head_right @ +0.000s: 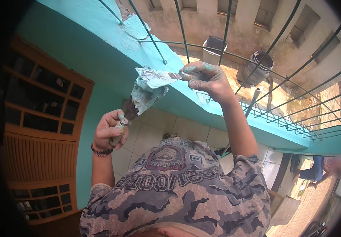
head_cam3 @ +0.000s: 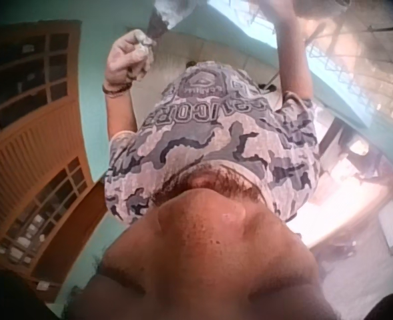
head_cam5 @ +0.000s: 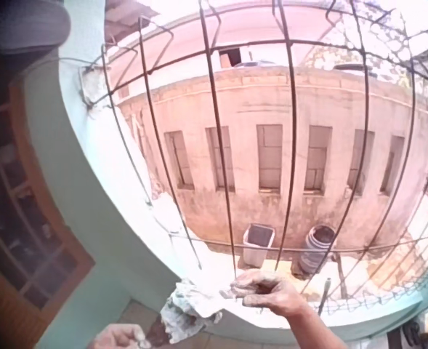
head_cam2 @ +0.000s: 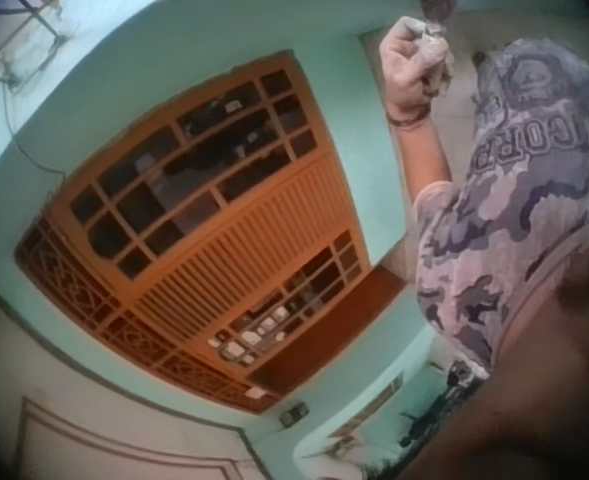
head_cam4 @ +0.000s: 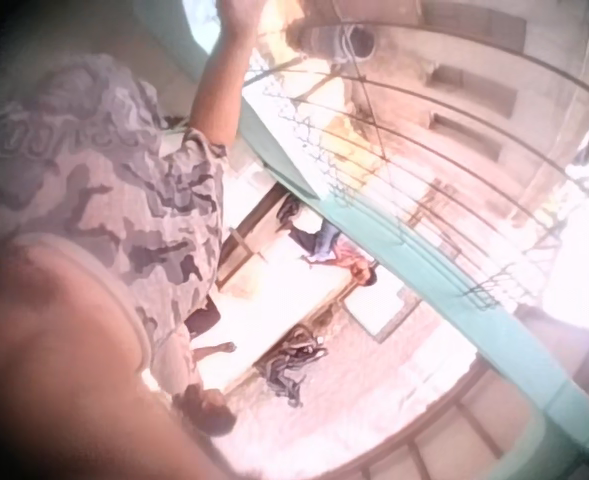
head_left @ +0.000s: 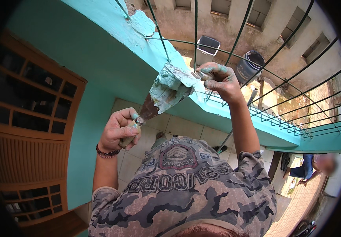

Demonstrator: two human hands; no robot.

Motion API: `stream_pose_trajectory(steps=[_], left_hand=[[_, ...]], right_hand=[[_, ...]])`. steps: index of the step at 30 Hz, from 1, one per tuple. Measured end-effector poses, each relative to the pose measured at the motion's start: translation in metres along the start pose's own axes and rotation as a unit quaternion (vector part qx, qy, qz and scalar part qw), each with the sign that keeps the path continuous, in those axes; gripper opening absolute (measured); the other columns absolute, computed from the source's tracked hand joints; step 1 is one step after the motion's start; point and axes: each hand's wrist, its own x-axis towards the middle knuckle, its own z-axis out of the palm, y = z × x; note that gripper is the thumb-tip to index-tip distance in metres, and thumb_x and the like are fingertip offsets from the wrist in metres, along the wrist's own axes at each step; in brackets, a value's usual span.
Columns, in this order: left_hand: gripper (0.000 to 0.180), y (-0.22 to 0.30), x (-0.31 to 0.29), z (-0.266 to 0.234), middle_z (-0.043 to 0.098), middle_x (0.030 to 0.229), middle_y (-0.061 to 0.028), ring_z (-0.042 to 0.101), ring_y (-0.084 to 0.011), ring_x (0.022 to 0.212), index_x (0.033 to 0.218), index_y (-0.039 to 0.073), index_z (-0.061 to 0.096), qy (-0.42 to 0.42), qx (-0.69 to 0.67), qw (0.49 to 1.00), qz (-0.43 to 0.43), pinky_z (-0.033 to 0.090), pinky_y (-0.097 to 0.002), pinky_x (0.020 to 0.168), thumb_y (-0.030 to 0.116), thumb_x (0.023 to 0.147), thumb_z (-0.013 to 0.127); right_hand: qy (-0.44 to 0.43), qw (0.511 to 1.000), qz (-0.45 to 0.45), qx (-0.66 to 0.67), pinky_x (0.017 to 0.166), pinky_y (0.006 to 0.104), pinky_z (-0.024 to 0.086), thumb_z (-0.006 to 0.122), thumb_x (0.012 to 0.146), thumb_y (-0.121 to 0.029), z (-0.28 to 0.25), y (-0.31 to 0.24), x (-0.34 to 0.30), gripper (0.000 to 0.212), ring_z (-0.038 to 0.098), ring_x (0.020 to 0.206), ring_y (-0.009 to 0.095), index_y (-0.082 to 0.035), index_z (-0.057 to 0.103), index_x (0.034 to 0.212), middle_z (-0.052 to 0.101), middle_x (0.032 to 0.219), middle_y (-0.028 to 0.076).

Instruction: The person uses a small trowel to apply a light-colored plaster or filler to a turquoise-painted wall or balcony ledge. They repeatedly transfer material from a larger trowel to the smaller one and smooth it onto the surface.

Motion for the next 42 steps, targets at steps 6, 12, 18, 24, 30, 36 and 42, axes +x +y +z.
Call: stream_pose_trajectory(steps=[6, 12, 18, 24, 30, 36, 42], left_hand=[[0.031, -0.015, -0.003, -0.005, 0.058, 0.073, -0.0163, 0.051, -0.0168, 0.040, 0.097, -0.002, 0.045, 0.003, 0.002, 1.000, 0.019, 0.036, -0.0238, 0.028, 0.004, 0.074, 0.065], [0.033, -0.022, -0.011, -0.011, 0.059, 0.083, -0.0162, 0.055, -0.0184, 0.044, 0.095, -0.002, 0.045, 0.016, -0.007, 1.000, 0.016, 0.038, -0.0248, 0.027, 0.004, 0.071, 0.067], [0.026, -0.005, -0.019, -0.007, 0.057, 0.066, -0.0142, 0.054, -0.0151, 0.045, 0.096, -0.003, 0.047, 0.027, -0.025, 0.997, 0.066, 0.038, -0.0235, 0.031, 0.004, 0.077, 0.063], [0.027, -0.017, -0.025, 0.000, 0.056, 0.061, -0.0181, 0.047, -0.0168, 0.037, 0.098, 0.000, 0.045, 0.058, -0.039, 0.996, 0.061, 0.037, -0.0246, 0.029, 0.007, 0.078, 0.062], [0.021, -0.026, -0.031, 0.019, 0.056, 0.065, -0.0154, 0.050, -0.0148, 0.044, 0.099, 0.001, 0.047, 0.093, -0.040, 0.993, 0.059, 0.039, -0.0238, 0.033, 0.004, 0.082, 0.058], [0.018, -0.036, -0.032, 0.046, 0.055, 0.062, -0.0154, 0.048, -0.0145, 0.042, 0.099, 0.001, 0.047, 0.150, -0.030, 0.984, 0.086, 0.039, -0.0228, 0.034, 0.004, 0.084, 0.057], [0.018, -0.033, -0.038, 0.040, 0.055, 0.060, -0.0175, 0.046, -0.0172, 0.036, 0.100, 0.002, 0.044, 0.180, -0.030, 0.978, 0.103, 0.039, -0.0243, 0.031, 0.007, 0.085, 0.055]], right_hand=[[-0.020, 0.998, 0.003, -0.063, 0.084, 0.0290, 0.049, 0.076, 0.069, -0.001, -0.010, 0.002, -0.005, 0.034, 0.058, 0.096, 0.014, -0.004, 0.067, 0.102, 0.062, 0.104, 0.004], [-0.051, 0.975, -0.049, -0.210, 0.084, 0.0291, 0.049, 0.075, 0.068, 0.000, -0.031, -0.008, -0.012, 0.035, 0.059, 0.096, 0.015, -0.006, 0.068, 0.101, 0.062, 0.102, 0.004], [0.048, 0.983, 0.018, -0.178, 0.085, 0.0307, 0.047, 0.073, 0.076, -0.008, -0.038, 0.000, -0.037, 0.030, 0.060, 0.095, 0.018, -0.002, 0.065, 0.103, 0.062, 0.103, 0.007], [-0.005, 0.979, 0.053, 0.194, 0.056, 0.0270, 0.044, 0.063, 0.086, -0.026, -0.006, 0.023, -0.060, 0.032, 0.061, 0.077, 0.019, -0.001, 0.059, 0.107, 0.062, 0.089, 0.013], [0.016, 0.986, 0.036, 0.162, 0.051, 0.0222, 0.038, 0.065, 0.085, -0.024, 0.044, 0.027, -0.052, 0.031, 0.048, 0.061, 0.008, 0.001, 0.060, 0.103, 0.058, 0.080, 0.003], [0.105, 0.993, 0.051, -0.034, 0.058, 0.0204, 0.042, 0.064, 0.086, -0.015, 0.062, 0.049, -0.054, 0.016, 0.052, 0.065, 0.006, -0.001, 0.065, 0.093, 0.061, 0.079, 0.002], [0.146, 0.981, 0.118, -0.048, 0.049, 0.0195, 0.037, 0.063, 0.088, -0.020, 0.049, 0.068, -0.067, 0.021, 0.047, 0.055, 0.005, 0.000, 0.066, 0.093, 0.059, 0.069, 0.001]])
